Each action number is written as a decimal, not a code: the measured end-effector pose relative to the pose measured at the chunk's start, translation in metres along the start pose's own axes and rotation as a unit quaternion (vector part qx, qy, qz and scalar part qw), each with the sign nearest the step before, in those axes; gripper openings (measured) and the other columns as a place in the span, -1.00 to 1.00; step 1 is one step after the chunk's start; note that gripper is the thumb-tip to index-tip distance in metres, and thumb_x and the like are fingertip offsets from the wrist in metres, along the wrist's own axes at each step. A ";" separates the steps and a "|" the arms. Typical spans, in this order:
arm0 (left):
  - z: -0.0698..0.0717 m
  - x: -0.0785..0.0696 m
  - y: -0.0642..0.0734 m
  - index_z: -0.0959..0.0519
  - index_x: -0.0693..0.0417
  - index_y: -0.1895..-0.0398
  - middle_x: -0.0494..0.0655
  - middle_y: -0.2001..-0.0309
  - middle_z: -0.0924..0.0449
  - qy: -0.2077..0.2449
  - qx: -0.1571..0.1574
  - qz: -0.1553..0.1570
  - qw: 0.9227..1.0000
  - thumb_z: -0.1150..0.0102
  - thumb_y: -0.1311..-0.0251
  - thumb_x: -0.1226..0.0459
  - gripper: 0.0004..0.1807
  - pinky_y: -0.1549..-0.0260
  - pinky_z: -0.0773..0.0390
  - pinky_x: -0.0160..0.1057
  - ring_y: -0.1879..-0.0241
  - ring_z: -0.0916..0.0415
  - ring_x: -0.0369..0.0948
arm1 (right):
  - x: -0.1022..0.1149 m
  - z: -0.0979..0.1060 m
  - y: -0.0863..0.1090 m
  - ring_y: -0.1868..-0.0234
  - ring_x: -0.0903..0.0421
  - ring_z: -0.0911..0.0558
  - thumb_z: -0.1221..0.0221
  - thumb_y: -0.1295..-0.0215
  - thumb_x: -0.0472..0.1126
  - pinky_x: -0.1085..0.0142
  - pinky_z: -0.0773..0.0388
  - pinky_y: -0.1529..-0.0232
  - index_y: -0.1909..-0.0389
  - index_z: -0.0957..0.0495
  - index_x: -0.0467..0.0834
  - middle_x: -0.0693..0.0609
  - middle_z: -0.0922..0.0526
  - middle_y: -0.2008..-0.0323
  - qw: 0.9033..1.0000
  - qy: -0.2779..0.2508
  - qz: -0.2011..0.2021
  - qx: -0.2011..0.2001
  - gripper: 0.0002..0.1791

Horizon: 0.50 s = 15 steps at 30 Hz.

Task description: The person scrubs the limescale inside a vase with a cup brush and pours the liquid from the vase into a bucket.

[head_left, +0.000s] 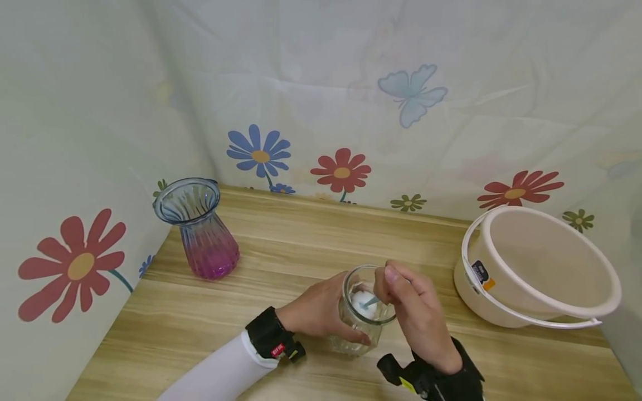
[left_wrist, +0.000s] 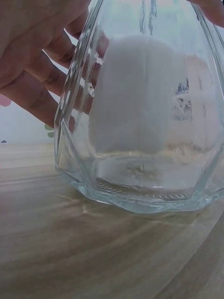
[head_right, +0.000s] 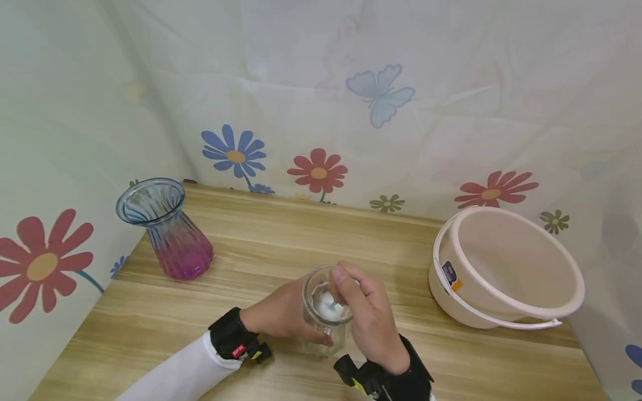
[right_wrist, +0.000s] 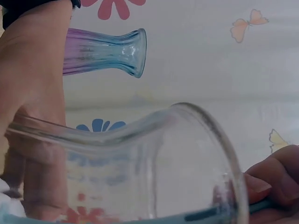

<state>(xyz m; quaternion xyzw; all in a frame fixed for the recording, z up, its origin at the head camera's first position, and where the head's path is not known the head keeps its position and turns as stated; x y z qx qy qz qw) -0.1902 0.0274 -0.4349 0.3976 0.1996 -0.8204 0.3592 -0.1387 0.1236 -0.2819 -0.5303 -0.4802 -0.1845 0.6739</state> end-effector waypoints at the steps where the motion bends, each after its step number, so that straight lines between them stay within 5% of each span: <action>1: 0.000 0.000 0.000 -0.33 -0.30 -0.32 -0.43 -0.09 -0.51 -0.001 -0.002 0.000 1.000 -0.60 0.21 -0.31 0.00 0.00 -0.55 -0.38 -0.02 -0.51 -0.42 | 0.002 0.001 0.000 0.52 0.08 -0.16 0.42 -0.54 -0.57 0.22 -0.07 0.46 0.52 -0.13 -0.22 0.00 -0.11 0.55 1.000 -0.001 0.008 -0.004 -0.60; 9: 0.001 -0.002 0.001 -0.31 -0.28 -0.40 -0.43 -0.10 -0.50 0.001 -0.006 -0.004 1.000 -0.62 0.22 -0.30 0.07 -0.01 -0.54 -0.39 -0.02 -0.51 -0.42 | 0.023 0.003 0.006 0.51 0.08 -0.15 0.49 -0.48 -0.61 0.24 -0.06 0.41 0.52 -0.11 -0.26 -0.01 -0.09 0.54 0.994 -0.040 0.098 -0.024 -0.60; 15: 0.001 -0.003 0.001 -0.26 -0.24 -0.48 -0.41 -0.16 -0.49 -0.005 -0.006 -0.011 1.000 -0.60 0.19 -0.30 0.14 -0.09 -0.54 -0.34 -0.09 -0.50 -0.41 | 0.051 -0.002 0.009 0.49 0.11 -0.13 0.52 -0.46 -0.56 0.29 -0.01 0.40 0.56 -0.05 -0.28 -0.01 -0.05 0.56 0.978 -0.099 0.183 -0.018 -0.63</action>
Point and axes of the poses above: each hand's wrist, its own y-axis away from the middle knuckle, its own z-axis out of the back of the hand, x = y × z, the point moved 8 cm from there along -y, towards the middle knuckle
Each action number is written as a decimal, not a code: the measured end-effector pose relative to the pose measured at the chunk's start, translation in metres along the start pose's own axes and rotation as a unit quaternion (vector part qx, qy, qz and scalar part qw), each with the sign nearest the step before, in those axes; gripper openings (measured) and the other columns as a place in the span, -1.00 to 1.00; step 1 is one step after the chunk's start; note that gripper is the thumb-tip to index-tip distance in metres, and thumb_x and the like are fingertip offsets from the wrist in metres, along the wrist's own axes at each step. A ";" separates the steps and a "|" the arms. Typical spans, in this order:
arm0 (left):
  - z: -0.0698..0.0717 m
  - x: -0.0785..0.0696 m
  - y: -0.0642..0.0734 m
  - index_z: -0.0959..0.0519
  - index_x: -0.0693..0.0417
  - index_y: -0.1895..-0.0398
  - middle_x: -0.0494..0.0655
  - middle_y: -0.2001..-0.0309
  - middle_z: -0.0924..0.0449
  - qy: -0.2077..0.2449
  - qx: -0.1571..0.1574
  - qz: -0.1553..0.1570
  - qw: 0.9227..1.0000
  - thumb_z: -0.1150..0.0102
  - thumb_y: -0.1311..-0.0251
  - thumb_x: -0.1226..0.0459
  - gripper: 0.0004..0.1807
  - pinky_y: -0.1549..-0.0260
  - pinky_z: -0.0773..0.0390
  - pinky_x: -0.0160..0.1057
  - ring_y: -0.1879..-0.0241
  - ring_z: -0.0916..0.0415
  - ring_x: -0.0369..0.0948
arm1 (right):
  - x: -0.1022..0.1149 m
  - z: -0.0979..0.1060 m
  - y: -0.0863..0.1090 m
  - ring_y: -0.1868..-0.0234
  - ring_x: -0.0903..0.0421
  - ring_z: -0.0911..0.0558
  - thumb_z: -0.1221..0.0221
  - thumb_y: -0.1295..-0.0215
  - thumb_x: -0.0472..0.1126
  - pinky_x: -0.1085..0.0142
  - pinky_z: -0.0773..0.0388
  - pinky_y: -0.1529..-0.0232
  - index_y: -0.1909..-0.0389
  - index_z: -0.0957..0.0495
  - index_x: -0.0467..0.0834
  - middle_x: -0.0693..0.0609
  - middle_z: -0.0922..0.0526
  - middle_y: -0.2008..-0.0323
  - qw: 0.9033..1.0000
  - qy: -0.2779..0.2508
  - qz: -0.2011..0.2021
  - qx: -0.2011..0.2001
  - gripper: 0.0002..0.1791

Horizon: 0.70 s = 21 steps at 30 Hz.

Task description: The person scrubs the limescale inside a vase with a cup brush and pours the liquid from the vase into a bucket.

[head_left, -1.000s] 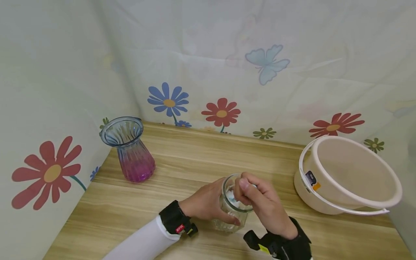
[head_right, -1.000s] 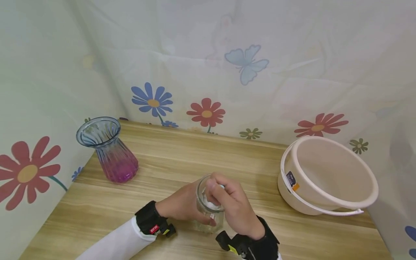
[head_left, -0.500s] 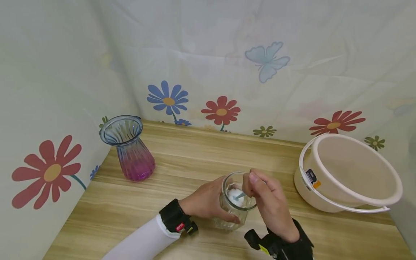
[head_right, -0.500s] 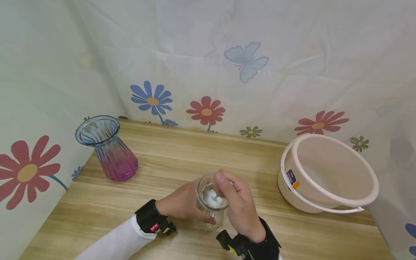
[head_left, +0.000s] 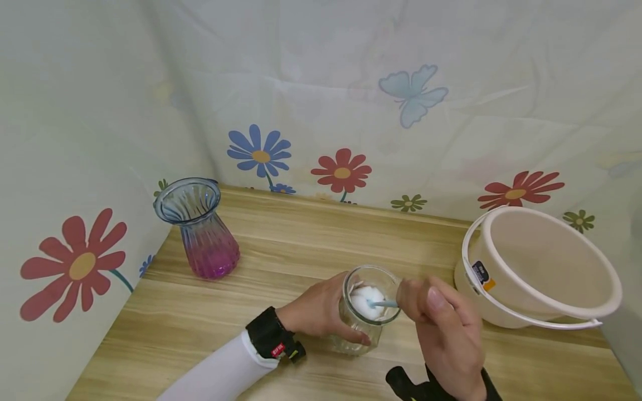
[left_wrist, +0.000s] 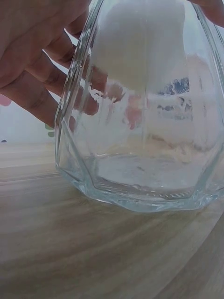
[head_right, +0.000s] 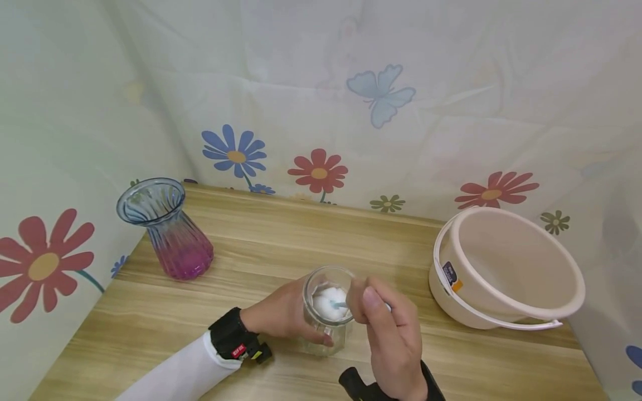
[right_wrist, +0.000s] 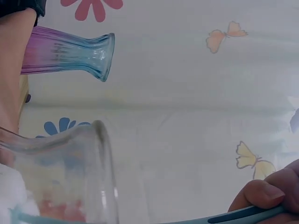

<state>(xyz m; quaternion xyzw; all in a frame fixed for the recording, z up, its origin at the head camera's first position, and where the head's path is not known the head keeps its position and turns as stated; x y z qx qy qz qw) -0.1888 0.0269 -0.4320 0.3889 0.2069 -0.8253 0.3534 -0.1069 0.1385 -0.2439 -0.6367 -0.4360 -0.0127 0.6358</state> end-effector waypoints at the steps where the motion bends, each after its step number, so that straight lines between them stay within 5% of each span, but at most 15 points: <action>1: 0.000 0.000 0.000 -0.25 -0.25 -0.48 -0.40 -0.17 -0.49 0.000 0.000 -0.001 1.000 -0.59 0.19 -0.30 0.13 -0.11 -0.54 -0.34 -0.10 -0.49 -0.41 | 0.003 -0.002 -0.001 0.50 0.11 -0.13 0.52 -0.46 -0.55 0.29 0.00 0.41 0.56 -0.04 -0.28 -0.01 -0.04 0.56 1.000 -0.008 0.010 0.002 -0.63; 5: 0.000 -0.001 0.000 -0.23 -0.32 -0.48 -0.39 -0.19 -0.49 0.004 0.000 -0.004 1.000 -0.59 0.18 -0.31 0.12 -0.14 -0.54 -0.32 -0.12 -0.49 -0.41 | 0.006 -0.004 -0.001 0.50 0.11 -0.13 0.51 -0.45 -0.56 0.30 0.00 0.40 0.57 -0.04 -0.29 -0.01 -0.04 0.57 1.000 -0.009 0.020 0.008 -0.63; 13: -0.001 0.002 -0.002 -0.25 -0.26 -0.49 -0.44 -0.14 -0.49 0.008 -0.001 0.000 1.000 -0.62 0.23 -0.30 0.17 -0.07 -0.53 -0.34 -0.07 -0.50 -0.41 | -0.021 0.007 0.008 0.52 0.11 -0.18 0.45 -0.41 -0.66 0.26 -0.07 0.45 0.55 -0.13 -0.26 -0.01 -0.11 0.56 0.993 0.097 -0.066 -0.005 -0.61; 21: -0.001 0.001 -0.001 -0.28 -0.23 -0.46 -0.41 -0.16 -0.50 0.006 0.004 0.007 1.000 -0.62 0.22 -0.29 0.14 -0.09 -0.53 -0.34 -0.08 -0.49 -0.41 | -0.044 0.010 0.011 0.57 0.13 -0.19 0.28 -0.47 -0.62 0.28 -0.11 0.53 0.56 -0.25 -0.19 0.01 -0.17 0.58 0.967 0.210 -0.142 -0.001 -0.58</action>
Point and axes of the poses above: each hand's wrist, its own y-axis away from the middle knuckle, its own z-axis out of the back of the hand, x = y × z, the point moved 8 cm from there along -y, towards the middle knuckle
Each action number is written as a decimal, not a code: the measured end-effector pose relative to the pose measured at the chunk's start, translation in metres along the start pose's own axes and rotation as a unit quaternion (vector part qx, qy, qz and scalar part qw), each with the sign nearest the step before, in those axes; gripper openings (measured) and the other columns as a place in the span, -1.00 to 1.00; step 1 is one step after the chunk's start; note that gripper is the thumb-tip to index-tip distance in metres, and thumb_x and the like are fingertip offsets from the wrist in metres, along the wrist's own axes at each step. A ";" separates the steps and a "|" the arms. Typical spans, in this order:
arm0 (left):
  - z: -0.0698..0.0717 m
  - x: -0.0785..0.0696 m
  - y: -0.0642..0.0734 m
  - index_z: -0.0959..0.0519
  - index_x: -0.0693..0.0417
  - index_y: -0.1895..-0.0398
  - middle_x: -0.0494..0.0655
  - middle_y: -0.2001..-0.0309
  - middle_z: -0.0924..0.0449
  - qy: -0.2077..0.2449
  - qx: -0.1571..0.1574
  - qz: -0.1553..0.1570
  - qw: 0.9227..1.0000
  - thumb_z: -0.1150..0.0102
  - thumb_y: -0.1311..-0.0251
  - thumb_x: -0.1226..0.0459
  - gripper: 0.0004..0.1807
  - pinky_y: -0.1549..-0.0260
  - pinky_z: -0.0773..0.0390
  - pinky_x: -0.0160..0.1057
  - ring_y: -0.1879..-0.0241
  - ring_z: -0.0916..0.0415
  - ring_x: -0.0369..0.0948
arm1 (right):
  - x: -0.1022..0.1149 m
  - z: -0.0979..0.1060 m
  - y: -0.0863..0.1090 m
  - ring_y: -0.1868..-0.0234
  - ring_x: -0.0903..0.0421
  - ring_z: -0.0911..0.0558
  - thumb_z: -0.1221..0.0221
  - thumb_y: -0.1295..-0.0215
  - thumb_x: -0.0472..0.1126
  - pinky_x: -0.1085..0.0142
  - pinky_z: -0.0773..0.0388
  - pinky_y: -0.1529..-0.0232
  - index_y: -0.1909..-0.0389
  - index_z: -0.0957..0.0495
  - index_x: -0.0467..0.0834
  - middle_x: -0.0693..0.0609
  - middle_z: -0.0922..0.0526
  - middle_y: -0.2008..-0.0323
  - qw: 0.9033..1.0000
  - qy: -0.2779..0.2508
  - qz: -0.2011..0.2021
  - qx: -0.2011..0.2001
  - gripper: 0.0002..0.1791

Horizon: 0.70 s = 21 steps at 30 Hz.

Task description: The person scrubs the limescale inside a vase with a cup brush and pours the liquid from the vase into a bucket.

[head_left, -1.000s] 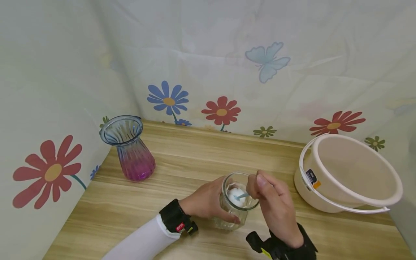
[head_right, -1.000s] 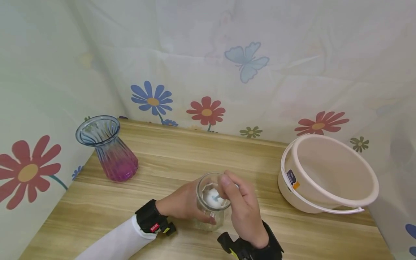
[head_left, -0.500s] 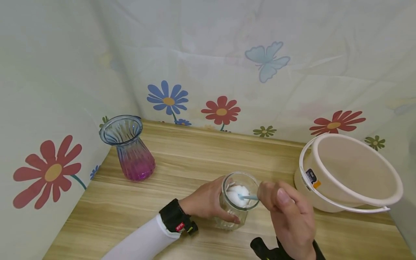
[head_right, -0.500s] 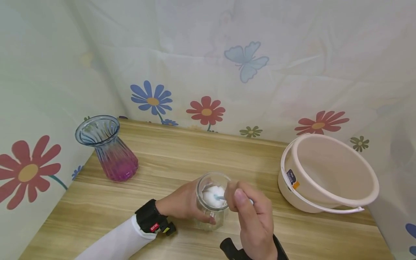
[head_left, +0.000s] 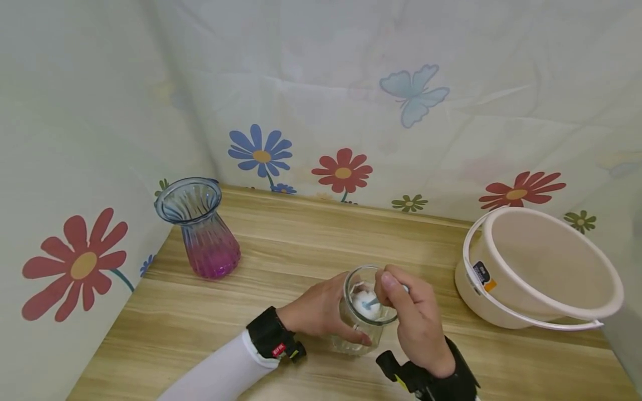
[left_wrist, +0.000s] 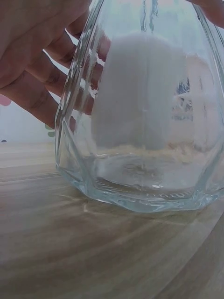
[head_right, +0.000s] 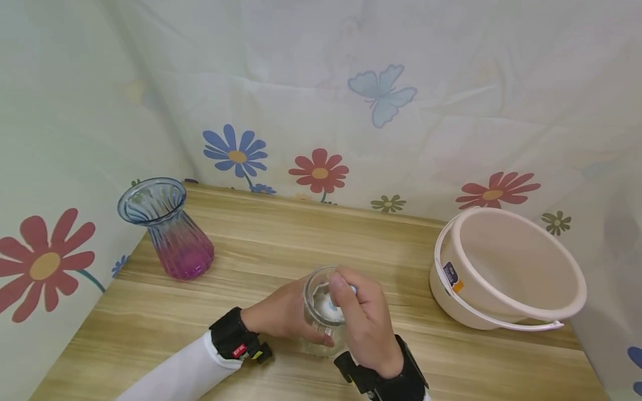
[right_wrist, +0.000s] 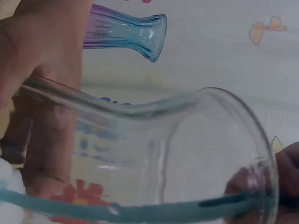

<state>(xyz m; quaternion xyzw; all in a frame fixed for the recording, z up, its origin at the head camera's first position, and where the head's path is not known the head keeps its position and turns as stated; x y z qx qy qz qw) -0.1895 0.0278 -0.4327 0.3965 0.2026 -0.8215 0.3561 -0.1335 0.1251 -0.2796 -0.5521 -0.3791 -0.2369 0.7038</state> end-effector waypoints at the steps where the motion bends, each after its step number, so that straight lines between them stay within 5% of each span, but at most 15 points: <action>1: 0.000 0.000 0.000 -0.28 -0.24 -0.45 -0.40 -0.15 -0.50 -0.002 -0.001 0.000 1.000 -0.62 0.22 -0.29 0.13 -0.09 -0.53 -0.34 -0.08 -0.49 -0.41 | -0.003 0.000 0.000 0.57 0.13 -0.19 0.26 -0.48 -0.60 0.28 -0.12 0.53 0.56 -0.26 -0.18 0.01 -0.17 0.59 1.000 0.013 -0.011 0.000 -0.58; 10: 0.000 0.000 0.000 -0.28 -0.31 -0.40 -0.40 -0.14 -0.50 -0.015 -0.002 0.000 1.000 -0.62 0.22 -0.30 0.08 -0.06 -0.54 -0.36 -0.07 -0.50 -0.41 | -0.011 -0.001 -0.001 0.59 0.11 -0.22 0.20 -0.55 -0.51 0.27 -0.17 0.54 0.57 -0.29 -0.17 0.01 -0.20 0.60 0.997 0.058 -0.059 0.001 -0.58; 21: -0.001 0.001 0.000 -0.27 -0.23 -0.46 -0.39 -0.16 -0.49 -0.006 0.008 0.001 1.000 -0.62 0.21 -0.29 0.13 -0.11 -0.53 -0.34 -0.09 -0.49 -0.41 | -0.017 0.005 -0.005 0.56 0.01 -0.14 0.33 -0.62 -0.45 0.23 -0.08 0.50 0.56 -0.15 -0.22 0.00 -0.13 0.59 0.998 -0.025 -0.063 0.005 -0.57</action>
Point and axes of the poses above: each hand's wrist, its own y-axis away from the middle knuckle, its own z-axis out of the back of the hand, x = y × z, the point moved 8 cm from there along -y, towards the middle knuckle
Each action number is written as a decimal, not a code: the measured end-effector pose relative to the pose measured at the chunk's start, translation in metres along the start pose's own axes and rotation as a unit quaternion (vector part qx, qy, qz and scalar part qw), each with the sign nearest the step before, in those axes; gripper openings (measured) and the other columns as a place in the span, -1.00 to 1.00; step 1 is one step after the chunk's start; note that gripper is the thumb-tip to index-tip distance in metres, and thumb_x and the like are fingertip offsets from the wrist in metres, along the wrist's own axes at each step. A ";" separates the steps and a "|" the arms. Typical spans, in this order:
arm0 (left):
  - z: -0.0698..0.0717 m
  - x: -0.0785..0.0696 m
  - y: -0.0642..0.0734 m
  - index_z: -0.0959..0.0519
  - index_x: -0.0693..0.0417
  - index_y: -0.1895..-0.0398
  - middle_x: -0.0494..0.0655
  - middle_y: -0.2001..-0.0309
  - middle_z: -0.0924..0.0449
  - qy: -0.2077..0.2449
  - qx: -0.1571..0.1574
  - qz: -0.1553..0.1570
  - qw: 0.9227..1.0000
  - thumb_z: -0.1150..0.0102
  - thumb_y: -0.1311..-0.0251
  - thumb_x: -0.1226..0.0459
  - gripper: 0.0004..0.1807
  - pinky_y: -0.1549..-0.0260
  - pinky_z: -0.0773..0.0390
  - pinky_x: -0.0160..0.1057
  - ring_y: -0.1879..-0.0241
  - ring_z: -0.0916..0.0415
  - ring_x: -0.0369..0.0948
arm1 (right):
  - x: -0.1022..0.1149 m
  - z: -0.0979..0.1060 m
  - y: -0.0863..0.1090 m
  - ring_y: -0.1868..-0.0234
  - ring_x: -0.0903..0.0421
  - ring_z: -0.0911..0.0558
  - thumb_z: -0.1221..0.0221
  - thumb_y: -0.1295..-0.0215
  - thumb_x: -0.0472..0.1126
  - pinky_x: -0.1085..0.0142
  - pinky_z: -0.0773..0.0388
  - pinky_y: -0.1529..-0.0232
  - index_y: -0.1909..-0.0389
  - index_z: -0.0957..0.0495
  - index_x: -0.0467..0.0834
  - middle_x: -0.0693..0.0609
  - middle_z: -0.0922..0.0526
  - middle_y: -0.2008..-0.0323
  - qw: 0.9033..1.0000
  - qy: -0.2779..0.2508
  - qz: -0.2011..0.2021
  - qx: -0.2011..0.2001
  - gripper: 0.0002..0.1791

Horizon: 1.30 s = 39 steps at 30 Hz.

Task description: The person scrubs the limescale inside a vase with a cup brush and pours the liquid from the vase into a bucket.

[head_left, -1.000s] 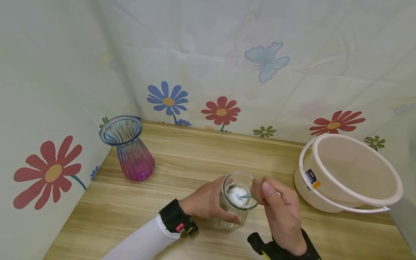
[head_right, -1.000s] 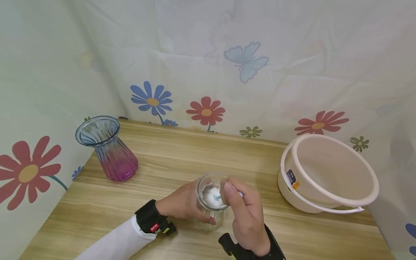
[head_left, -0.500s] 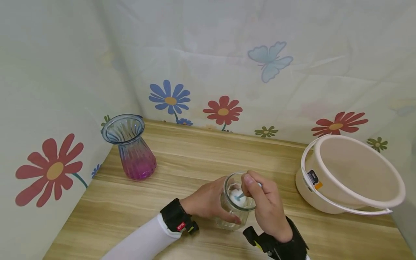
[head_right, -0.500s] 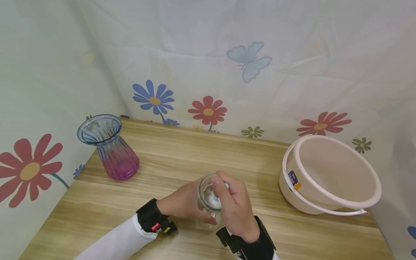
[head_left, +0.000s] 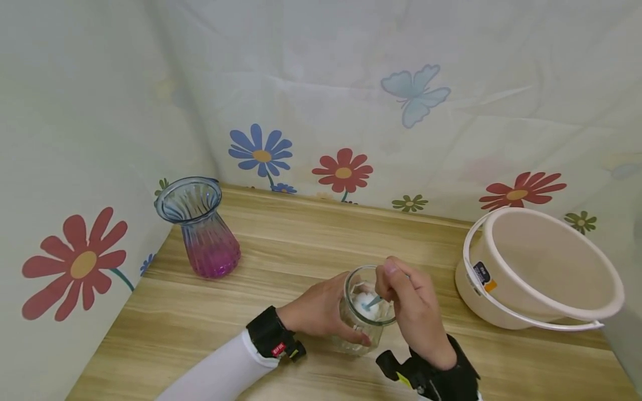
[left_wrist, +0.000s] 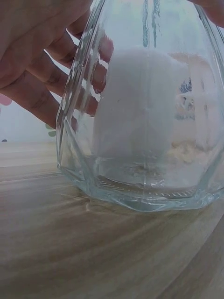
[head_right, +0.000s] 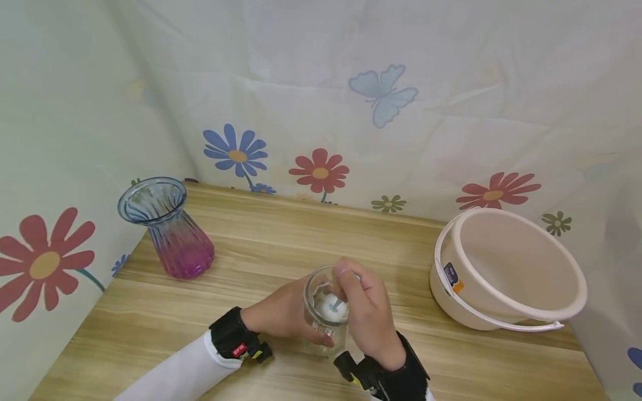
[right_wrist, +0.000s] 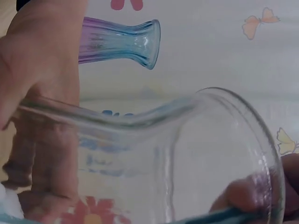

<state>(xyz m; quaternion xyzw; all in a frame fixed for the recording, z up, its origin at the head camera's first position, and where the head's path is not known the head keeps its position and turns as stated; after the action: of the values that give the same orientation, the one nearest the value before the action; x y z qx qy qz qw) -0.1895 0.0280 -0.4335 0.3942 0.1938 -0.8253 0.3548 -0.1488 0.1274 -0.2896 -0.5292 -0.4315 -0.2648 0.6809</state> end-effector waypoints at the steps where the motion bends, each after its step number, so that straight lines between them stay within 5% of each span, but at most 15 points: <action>1: 0.000 0.001 0.000 -0.27 -0.22 -0.45 -0.38 -0.16 -0.50 0.003 0.000 0.003 1.000 -0.62 0.21 -0.29 0.13 -0.11 -0.53 -0.34 -0.09 -0.49 -0.41 | 0.000 0.000 0.000 0.57 0.01 -0.13 0.33 -0.63 -0.45 0.23 -0.08 0.50 0.56 -0.13 -0.22 0.00 -0.12 0.59 1.000 -0.008 0.001 0.002 -0.57; 10: 0.000 0.004 0.001 -0.31 -0.27 -0.37 -0.38 -0.13 -0.51 0.008 -0.002 0.017 1.000 -0.62 0.24 -0.31 0.07 -0.07 -0.54 -0.36 -0.04 -0.50 -0.42 | 0.006 0.000 0.000 0.57 0.02 -0.12 0.35 -0.63 -0.45 0.22 -0.08 0.49 0.55 -0.11 -0.23 0.00 -0.10 0.58 0.999 -0.033 -0.004 0.004 -0.58; 20: -0.002 0.006 0.001 -0.33 -0.30 -0.35 -0.39 -0.16 -0.53 0.001 -0.003 0.019 1.000 -0.61 0.25 -0.33 0.05 -0.09 -0.53 -0.34 -0.08 -0.50 -0.42 | 0.017 0.006 0.003 0.57 0.06 -0.14 0.39 -0.55 -0.56 0.24 -0.07 0.51 0.55 -0.11 -0.25 -0.02 -0.12 0.59 0.997 -0.057 0.042 -0.008 -0.60; 26: -0.002 0.003 0.001 -0.35 -0.28 -0.34 -0.40 -0.12 -0.50 -0.012 -0.006 0.006 1.000 -0.60 0.23 -0.33 0.03 -0.07 -0.53 -0.36 -0.05 -0.50 -0.41 | 0.035 0.009 0.012 0.53 0.10 -0.16 0.48 -0.49 -0.63 0.25 -0.05 0.45 0.54 -0.10 -0.27 -0.01 -0.10 0.57 0.990 -0.092 0.097 -0.032 -0.59; 34: -0.002 0.004 0.001 -0.30 -0.26 -0.39 -0.39 -0.12 -0.49 -0.017 -0.016 -0.007 1.000 -0.60 0.24 -0.32 0.09 -0.07 -0.55 -0.34 -0.06 -0.51 -0.40 | 0.067 0.000 0.021 0.52 0.14 -0.13 0.52 -0.43 -0.61 0.30 0.01 0.46 0.57 -0.05 -0.30 -0.01 -0.05 0.57 0.969 -0.136 0.207 -0.023 -0.62; 39: -0.003 0.006 -0.001 -0.29 -0.32 -0.39 -0.43 -0.11 -0.48 -0.018 -0.019 -0.005 1.000 -0.60 0.27 -0.35 0.10 -0.08 -0.55 -0.34 -0.06 -0.51 -0.41 | 0.055 0.000 0.018 0.53 0.14 -0.17 0.46 -0.44 -0.64 0.29 -0.02 0.49 0.56 -0.09 -0.29 -0.01 -0.10 0.57 0.981 -0.085 0.168 -0.037 -0.61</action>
<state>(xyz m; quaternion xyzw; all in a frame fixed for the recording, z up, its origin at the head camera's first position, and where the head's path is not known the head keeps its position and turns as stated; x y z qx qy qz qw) -0.1912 0.0273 -0.4397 0.3718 0.2048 -0.8300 0.3617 -0.1075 0.1383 -0.2508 -0.6395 -0.3826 -0.1160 0.6567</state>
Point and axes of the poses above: each hand's wrist, its own y-axis away from the middle knuckle, its own z-axis out of the back of the hand, x = y × z, the point moved 8 cm from there along -y, towards the middle knuckle
